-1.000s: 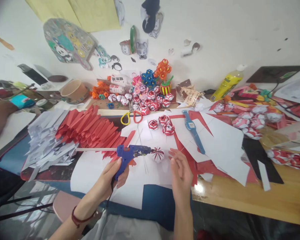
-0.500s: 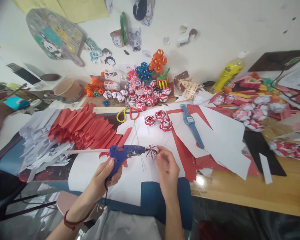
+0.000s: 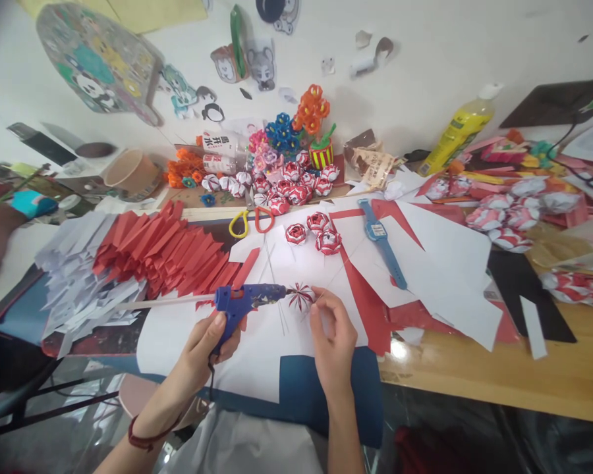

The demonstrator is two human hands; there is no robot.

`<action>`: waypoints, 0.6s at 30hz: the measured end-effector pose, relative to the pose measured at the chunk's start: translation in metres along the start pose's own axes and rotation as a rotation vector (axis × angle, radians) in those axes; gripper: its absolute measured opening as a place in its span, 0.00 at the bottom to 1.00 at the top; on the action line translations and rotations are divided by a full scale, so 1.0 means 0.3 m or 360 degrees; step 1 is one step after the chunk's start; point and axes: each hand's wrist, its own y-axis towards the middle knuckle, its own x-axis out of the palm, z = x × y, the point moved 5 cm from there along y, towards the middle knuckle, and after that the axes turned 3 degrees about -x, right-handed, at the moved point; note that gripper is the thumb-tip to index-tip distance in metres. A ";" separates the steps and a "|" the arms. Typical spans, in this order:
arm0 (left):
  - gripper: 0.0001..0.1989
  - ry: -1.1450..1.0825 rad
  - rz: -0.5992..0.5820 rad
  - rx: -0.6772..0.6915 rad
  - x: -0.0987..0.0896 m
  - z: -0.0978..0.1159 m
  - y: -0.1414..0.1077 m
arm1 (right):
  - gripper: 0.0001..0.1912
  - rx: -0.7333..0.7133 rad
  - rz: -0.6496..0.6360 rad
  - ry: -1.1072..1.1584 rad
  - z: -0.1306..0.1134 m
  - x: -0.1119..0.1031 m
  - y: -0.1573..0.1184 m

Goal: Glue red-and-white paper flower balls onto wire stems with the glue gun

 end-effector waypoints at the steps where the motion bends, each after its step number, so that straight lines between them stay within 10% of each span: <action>1: 0.26 0.0008 -0.0003 0.0005 0.001 0.001 0.000 | 0.07 -0.0006 -0.0003 0.0001 0.001 0.000 -0.001; 18: 0.27 0.0115 -0.0031 0.0022 0.005 -0.003 -0.008 | 0.05 -0.0085 -0.0011 -0.0060 0.013 -0.005 -0.011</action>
